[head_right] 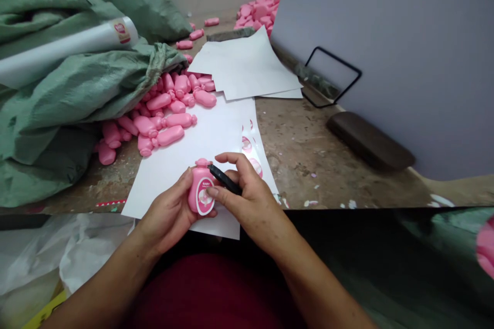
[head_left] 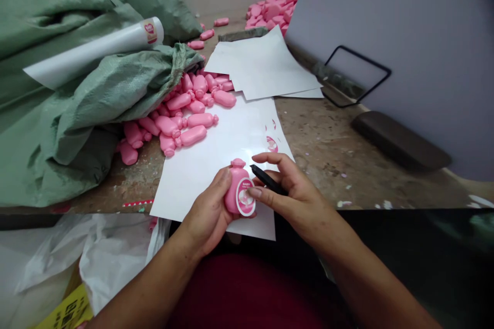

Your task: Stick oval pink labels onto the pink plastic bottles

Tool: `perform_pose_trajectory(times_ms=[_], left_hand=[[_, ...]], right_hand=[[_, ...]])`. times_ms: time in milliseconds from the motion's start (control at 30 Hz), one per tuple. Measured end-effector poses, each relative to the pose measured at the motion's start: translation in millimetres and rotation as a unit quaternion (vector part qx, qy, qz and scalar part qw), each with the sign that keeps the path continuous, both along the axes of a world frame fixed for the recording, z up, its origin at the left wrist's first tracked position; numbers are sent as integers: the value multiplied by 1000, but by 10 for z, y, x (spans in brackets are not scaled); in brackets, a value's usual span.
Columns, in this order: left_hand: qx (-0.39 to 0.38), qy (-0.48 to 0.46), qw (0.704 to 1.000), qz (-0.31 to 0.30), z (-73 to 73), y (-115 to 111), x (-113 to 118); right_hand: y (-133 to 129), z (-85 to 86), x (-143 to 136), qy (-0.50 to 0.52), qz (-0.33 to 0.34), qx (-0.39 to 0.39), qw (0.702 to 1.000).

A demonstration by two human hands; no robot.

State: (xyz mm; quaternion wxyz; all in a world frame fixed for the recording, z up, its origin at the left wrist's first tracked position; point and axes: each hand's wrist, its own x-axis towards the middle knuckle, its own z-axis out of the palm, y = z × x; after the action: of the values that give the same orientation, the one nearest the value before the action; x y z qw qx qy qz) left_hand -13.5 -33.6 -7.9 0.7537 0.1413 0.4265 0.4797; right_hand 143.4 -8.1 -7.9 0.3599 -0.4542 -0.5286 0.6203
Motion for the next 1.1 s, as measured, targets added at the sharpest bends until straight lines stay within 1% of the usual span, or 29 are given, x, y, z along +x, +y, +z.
perform_pose_trajectory(times_ms=[300, 600, 800, 1100], left_hand=[[-3, 46, 998, -33, 40, 6, 32], [23, 72, 997, -35, 4, -3, 20], [28, 80, 996, -36, 8, -17, 19], [53, 84, 994, -47, -34, -46, -5]], right_hand=[[14, 32, -15, -6, -11, -9, 1000], [19, 22, -18, -8, -8, -17, 1000], [31, 33, -30, -15, -5, -18, 1000], [32, 36, -30, -39, -7, 3, 999]])
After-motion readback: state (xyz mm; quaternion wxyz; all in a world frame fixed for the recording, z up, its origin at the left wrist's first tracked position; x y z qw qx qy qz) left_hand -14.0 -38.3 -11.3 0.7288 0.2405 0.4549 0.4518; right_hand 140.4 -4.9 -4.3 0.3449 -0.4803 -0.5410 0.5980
